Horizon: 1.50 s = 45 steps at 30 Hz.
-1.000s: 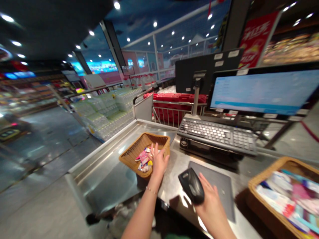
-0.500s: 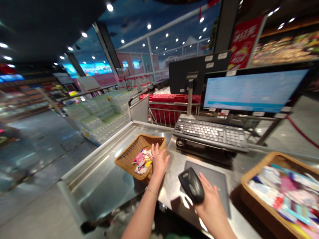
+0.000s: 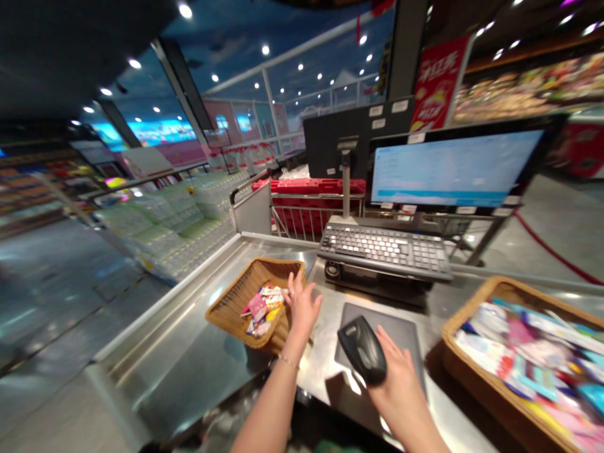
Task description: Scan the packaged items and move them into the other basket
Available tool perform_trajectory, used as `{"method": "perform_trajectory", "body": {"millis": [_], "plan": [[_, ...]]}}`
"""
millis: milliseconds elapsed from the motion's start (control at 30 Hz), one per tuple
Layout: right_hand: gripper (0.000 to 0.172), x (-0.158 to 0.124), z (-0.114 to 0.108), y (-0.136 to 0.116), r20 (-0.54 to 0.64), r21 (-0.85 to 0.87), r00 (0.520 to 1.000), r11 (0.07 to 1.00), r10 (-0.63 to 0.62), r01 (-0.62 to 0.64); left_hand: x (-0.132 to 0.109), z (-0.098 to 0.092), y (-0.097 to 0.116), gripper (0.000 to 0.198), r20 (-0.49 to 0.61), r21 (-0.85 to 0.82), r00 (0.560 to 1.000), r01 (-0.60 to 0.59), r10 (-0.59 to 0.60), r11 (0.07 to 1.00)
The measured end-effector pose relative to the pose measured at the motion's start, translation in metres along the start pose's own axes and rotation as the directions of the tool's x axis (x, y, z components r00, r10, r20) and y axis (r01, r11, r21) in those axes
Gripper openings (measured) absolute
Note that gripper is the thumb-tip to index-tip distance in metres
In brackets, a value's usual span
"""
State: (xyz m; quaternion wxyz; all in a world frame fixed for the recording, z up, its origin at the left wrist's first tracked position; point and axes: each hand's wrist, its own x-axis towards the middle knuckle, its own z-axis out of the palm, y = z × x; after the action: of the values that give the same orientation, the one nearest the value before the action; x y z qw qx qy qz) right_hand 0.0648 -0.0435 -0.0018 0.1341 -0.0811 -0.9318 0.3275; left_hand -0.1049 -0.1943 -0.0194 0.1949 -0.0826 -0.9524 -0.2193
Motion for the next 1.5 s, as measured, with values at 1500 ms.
{"method": "perform_trajectory", "body": {"millis": [1500], "plan": [[0.05,-0.024,-0.031,0.023,-0.09,0.006,0.983,0.987,0.163,-0.163,-0.006,0.028,0.067,0.027,0.122,-0.148,0.985,-0.102,0.12,0.984]]}}
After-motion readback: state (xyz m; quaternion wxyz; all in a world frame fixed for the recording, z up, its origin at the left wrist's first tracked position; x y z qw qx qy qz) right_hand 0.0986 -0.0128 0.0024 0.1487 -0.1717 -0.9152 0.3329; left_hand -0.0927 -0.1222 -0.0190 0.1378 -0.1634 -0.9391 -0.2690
